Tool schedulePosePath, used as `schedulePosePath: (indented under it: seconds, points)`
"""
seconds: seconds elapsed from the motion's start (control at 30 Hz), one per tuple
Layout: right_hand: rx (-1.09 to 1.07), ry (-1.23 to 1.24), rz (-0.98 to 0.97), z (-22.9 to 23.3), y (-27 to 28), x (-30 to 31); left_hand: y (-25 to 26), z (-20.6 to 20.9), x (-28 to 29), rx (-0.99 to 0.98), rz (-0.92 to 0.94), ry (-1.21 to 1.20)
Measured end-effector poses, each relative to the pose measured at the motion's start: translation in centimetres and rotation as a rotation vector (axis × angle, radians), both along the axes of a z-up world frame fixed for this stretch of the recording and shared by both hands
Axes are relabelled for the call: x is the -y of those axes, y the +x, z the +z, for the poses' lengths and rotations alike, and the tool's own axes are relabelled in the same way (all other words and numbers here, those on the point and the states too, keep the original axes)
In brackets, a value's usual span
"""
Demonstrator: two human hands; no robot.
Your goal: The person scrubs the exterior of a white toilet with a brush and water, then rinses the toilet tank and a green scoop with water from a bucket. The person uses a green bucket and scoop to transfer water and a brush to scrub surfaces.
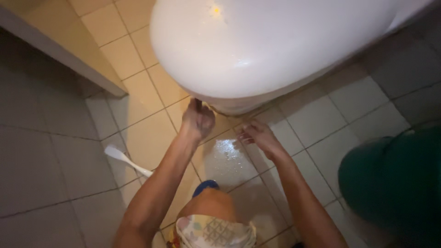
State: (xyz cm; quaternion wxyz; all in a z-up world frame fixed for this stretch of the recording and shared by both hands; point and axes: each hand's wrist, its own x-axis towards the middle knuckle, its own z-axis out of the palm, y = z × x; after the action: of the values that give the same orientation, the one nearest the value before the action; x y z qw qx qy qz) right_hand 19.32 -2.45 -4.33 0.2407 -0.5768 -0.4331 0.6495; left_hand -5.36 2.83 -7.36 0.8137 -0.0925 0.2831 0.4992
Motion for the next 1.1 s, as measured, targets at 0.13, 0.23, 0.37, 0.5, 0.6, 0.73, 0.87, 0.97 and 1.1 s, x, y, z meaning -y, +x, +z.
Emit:
schedulePosePath:
  seconds: [0.13,0.23,0.37,0.5,0.6,0.73,0.87,0.97,1.1]
  points:
    - [-0.004,0.002,-0.014,-0.6,-0.8,-1.3,-1.7,5.5,7.6,0.124,-0.078,-0.059]
    - [-0.012,-0.003,0.005,-1.5,-1.0,-0.7,-3.2,9.5,11.4,-0.101,-0.018,0.072]
    - [-0.01,0.012,0.01,-1.4,-0.6,-1.1,-6.2,15.4,13.6,-0.643,0.123,0.254]
    - [0.056,-0.009,-0.037,-0.8,0.5,-1.1,-6.8,18.1,15.2,-1.465,0.008,0.569]
    - [-0.024,0.069,-0.063,-0.4,1.2,-1.0,-5.4,17.4,14.9,-1.767,-0.077,1.103]
    - [0.023,0.033,-0.122,1.1,1.8,-1.5,-1.2,16.4,10.4,-2.111,-0.405,1.345]
    - [0.056,0.047,-0.124,2.8,2.5,-1.3,4.9,17.7,8.2,-2.219,-0.222,1.646]
    - [0.059,0.034,-0.146,3.6,3.5,-1.1,5.5,19.5,8.5,-2.184,-0.114,1.727]
    - [-0.021,0.019,-0.221,4.5,6.3,-0.6,2.0,21.0,10.2,-2.262,-0.107,1.655]
